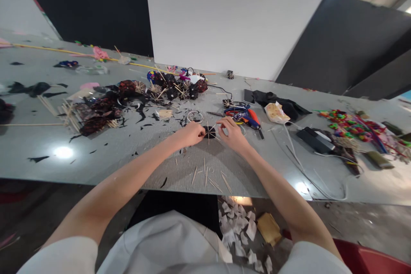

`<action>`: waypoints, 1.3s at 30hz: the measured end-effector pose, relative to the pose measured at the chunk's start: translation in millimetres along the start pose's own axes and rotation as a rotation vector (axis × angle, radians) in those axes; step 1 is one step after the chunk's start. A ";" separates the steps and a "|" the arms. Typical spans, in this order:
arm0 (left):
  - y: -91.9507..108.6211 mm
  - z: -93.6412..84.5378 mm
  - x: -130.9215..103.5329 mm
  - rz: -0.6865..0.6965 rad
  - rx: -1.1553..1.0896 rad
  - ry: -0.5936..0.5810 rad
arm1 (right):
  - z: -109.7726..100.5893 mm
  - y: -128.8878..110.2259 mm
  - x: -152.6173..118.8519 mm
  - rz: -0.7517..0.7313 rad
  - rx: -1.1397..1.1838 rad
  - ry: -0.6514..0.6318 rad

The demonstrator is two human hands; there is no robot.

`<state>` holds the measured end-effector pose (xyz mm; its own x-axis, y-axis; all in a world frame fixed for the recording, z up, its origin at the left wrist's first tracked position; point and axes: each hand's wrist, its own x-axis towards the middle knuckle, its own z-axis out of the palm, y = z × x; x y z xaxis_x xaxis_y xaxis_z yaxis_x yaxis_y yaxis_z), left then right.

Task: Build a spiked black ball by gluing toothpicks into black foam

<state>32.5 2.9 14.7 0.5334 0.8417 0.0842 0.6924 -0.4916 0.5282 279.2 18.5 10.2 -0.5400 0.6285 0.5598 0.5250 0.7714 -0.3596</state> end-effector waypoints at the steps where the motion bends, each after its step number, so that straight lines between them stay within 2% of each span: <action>1: -0.7 1.3 0.3 0.010 0.007 0.008 | 0.0 -0.1 0.0 0.002 0.000 0.001; 13: 1.0 0.8 -3.1 -0.006 -0.084 0.015 | 2.0 2.2 -0.2 -0.010 -0.006 0.003; 22: -7.1 4.3 1.3 -0.056 -0.123 -0.047 | 2.7 2.8 -1.0 0.015 0.012 0.001; 26: -11.9 -4.1 2.0 -0.076 -0.140 -0.107 | 1.7 2.2 -1.3 0.029 0.014 -0.010; 32: -27.8 -23.4 3.1 0.142 -0.071 -0.092 | 1.4 1.2 -1.4 0.019 0.014 -0.006; 39: -47.3 -16.5 7.5 0.201 -0.082 -0.079 | 1.2 1.4 -1.5 0.025 0.008 -0.014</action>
<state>-4.3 36.2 4.3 0.6950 0.7071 0.1302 0.5281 -0.6249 0.5750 280.0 18.8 8.0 -0.5361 0.6488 0.5401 0.5331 0.7562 -0.3793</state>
